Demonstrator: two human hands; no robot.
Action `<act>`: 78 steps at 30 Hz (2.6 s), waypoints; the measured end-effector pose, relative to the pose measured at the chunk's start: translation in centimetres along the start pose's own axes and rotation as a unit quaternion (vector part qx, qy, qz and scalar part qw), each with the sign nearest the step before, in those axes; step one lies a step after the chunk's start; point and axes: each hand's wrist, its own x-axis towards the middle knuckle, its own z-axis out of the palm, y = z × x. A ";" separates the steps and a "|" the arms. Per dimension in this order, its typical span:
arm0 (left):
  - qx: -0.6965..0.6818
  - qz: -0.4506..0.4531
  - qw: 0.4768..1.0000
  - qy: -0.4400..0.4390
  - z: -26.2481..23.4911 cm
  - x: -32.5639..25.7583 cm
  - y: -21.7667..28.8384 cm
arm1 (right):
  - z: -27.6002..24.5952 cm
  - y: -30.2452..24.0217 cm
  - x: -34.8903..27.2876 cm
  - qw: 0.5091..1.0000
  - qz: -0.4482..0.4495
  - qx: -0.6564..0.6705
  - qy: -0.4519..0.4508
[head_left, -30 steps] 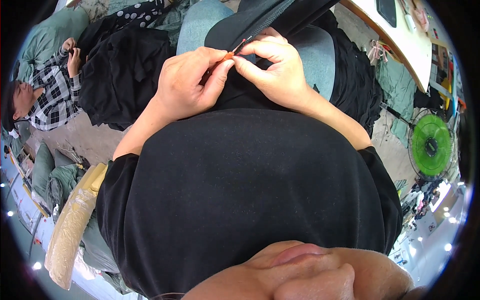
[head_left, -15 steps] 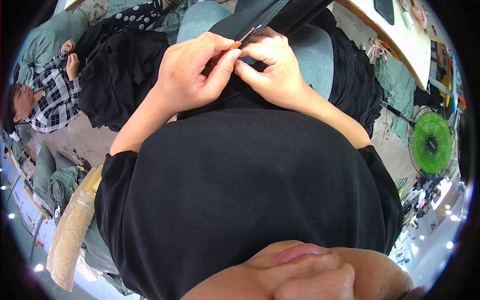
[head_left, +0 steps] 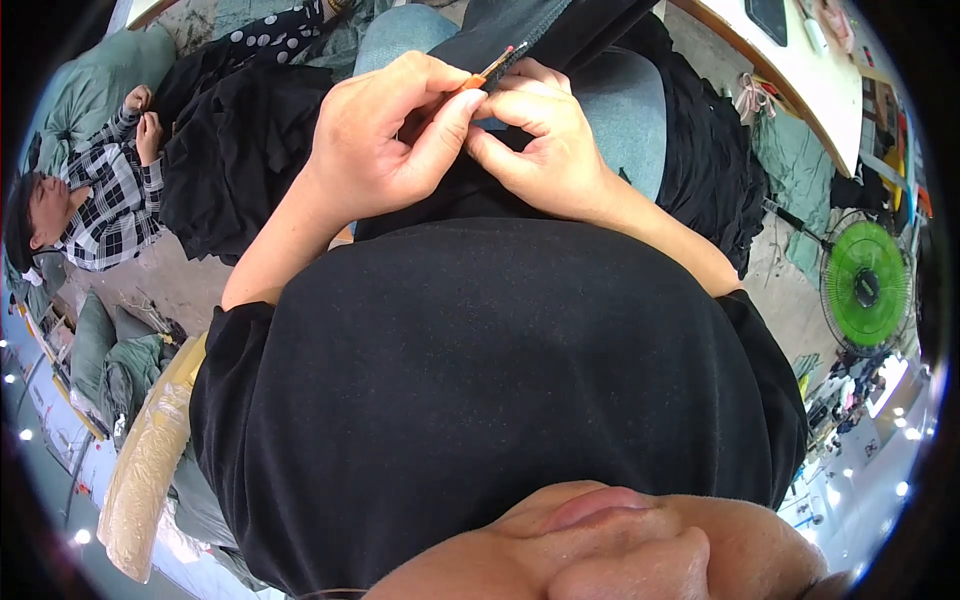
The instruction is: Trimming loose threads from black clothing items using a small hand tool.
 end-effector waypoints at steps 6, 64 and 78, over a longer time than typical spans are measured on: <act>0.004 -0.032 0.999 -0.011 -0.4 -1.1 0.3 | 0.2 0.3 0.0 0.999 0.008 0.031 0.010; 0.148 0.121 0.978 0.087 2.4 0.6 -0.8 | -1.7 -0.7 0.3 0.967 0.021 0.145 0.210; 0.115 0.096 0.986 0.067 2.0 0.0 -0.3 | -1.4 -0.1 0.1 0.948 0.079 0.256 0.174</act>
